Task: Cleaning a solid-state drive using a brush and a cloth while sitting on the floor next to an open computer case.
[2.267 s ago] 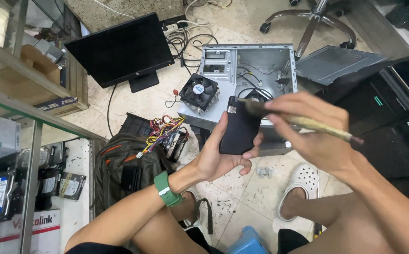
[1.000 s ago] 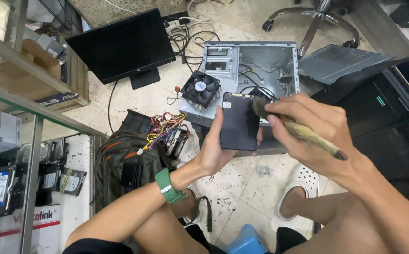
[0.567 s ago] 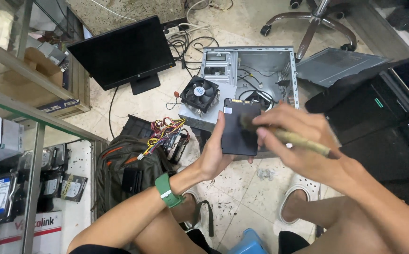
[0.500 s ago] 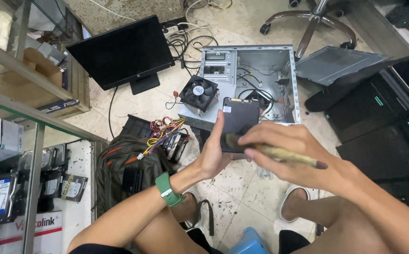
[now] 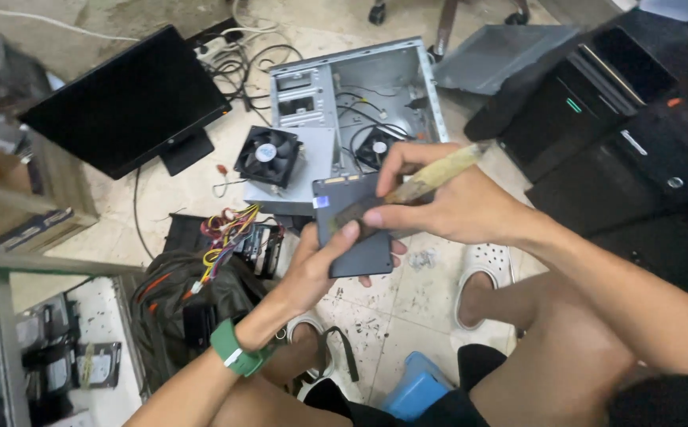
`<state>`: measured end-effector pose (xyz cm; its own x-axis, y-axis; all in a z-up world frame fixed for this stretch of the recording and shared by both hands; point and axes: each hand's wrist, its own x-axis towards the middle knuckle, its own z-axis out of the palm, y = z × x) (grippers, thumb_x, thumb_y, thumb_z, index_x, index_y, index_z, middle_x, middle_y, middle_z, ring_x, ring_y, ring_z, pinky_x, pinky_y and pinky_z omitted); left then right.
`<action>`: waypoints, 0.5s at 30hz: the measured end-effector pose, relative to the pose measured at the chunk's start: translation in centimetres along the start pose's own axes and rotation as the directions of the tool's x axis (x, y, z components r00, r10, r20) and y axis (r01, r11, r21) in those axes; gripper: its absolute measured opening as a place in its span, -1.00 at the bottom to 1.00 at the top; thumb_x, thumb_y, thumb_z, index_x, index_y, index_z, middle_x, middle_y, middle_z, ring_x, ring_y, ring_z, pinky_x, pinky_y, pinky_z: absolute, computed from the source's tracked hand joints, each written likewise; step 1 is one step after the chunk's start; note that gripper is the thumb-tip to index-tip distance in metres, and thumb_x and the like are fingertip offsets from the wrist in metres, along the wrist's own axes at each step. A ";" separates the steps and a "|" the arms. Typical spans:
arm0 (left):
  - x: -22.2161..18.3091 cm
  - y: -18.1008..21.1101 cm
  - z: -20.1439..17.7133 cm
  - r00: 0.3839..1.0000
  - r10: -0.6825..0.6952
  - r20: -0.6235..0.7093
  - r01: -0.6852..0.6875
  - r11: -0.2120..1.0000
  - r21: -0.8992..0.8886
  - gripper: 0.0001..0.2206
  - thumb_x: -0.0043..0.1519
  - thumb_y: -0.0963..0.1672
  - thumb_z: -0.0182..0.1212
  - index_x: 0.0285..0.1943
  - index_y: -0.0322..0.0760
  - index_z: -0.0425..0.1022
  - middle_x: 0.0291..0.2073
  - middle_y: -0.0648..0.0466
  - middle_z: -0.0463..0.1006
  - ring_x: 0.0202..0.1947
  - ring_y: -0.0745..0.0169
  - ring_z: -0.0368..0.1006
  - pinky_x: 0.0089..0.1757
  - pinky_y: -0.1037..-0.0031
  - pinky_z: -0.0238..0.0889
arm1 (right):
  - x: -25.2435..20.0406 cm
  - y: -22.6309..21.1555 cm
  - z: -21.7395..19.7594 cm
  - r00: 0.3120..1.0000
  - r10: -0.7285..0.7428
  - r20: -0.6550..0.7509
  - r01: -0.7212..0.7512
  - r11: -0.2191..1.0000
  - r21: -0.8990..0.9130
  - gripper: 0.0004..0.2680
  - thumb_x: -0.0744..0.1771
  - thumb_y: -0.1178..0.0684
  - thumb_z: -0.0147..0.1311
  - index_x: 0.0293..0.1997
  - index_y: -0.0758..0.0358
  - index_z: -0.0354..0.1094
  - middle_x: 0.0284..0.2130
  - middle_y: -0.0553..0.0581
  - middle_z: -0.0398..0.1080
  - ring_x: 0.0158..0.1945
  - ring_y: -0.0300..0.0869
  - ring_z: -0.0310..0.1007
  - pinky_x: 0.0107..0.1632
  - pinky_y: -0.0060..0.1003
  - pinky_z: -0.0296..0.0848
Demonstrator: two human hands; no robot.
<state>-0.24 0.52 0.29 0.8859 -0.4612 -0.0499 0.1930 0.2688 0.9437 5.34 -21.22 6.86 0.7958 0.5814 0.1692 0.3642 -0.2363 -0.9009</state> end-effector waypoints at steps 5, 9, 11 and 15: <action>-0.1 0.1 0.0 0.998 -0.009 -0.065 0.004 0.997 -0.078 -0.53 0.32 -0.06 -0.04 0.22 -0.64 0.35 -0.20 -0.33 0.64 -0.28 0.02 0.61 -0.46 0.52 0.46 | 1.3 2.9 -4.8 0.983 -0.041 0.181 0.009 0.985 0.173 -0.44 0.12 0.05 0.40 0.22 0.22 0.24 -0.23 0.08 0.43 -0.22 -0.22 0.44 -0.17 -0.32 0.46; -0.4 0.3 -0.4 0.990 -0.019 -0.139 0.006 0.996 -0.090 -0.54 0.29 -0.06 -0.03 0.18 -0.65 0.36 -0.22 -0.37 0.63 -0.29 -0.05 0.61 -0.47 0.47 0.43 | 0.6 9.5 -12.2 0.998 0.023 0.062 -0.036 0.976 0.217 -0.51 0.27 0.31 0.06 0.39 0.29 0.12 -0.08 0.20 0.39 -0.07 -0.14 0.40 -0.12 -0.33 0.41; -0.5 0.2 -0.6 0.990 -0.011 -0.143 -0.003 0.996 -0.092 -0.56 0.30 -0.08 -0.05 0.16 -0.67 0.36 -0.21 -0.39 0.63 -0.29 -0.06 0.60 -0.48 0.48 0.42 | -0.7 14.9 -16.4 0.985 0.111 -0.129 -0.095 0.988 0.125 -0.65 0.38 0.16 -0.01 0.35 0.35 0.18 -0.02 0.23 0.37 -0.01 -0.12 0.40 -0.07 -0.29 0.43; -0.4 0.1 -0.9 0.983 -0.015 -0.185 0.001 0.997 -0.075 -0.57 0.30 -0.09 -0.04 0.18 -0.66 0.33 -0.22 -0.39 0.63 -0.29 -0.05 0.61 -0.49 0.49 0.43 | -4.4 34.2 -27.3 0.761 -0.137 -0.634 -0.474 0.550 -0.687 -0.63 0.37 0.00 0.48 0.13 0.56 0.49 -0.05 0.44 0.48 -0.09 0.17 0.52 -0.05 -0.01 0.48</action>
<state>-0.14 1.52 0.10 0.9457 -0.3007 -0.1234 0.2249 0.3313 0.9163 27.53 -53.11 -13.74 0.8625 -0.0194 0.5056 0.1555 -0.9408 -0.3012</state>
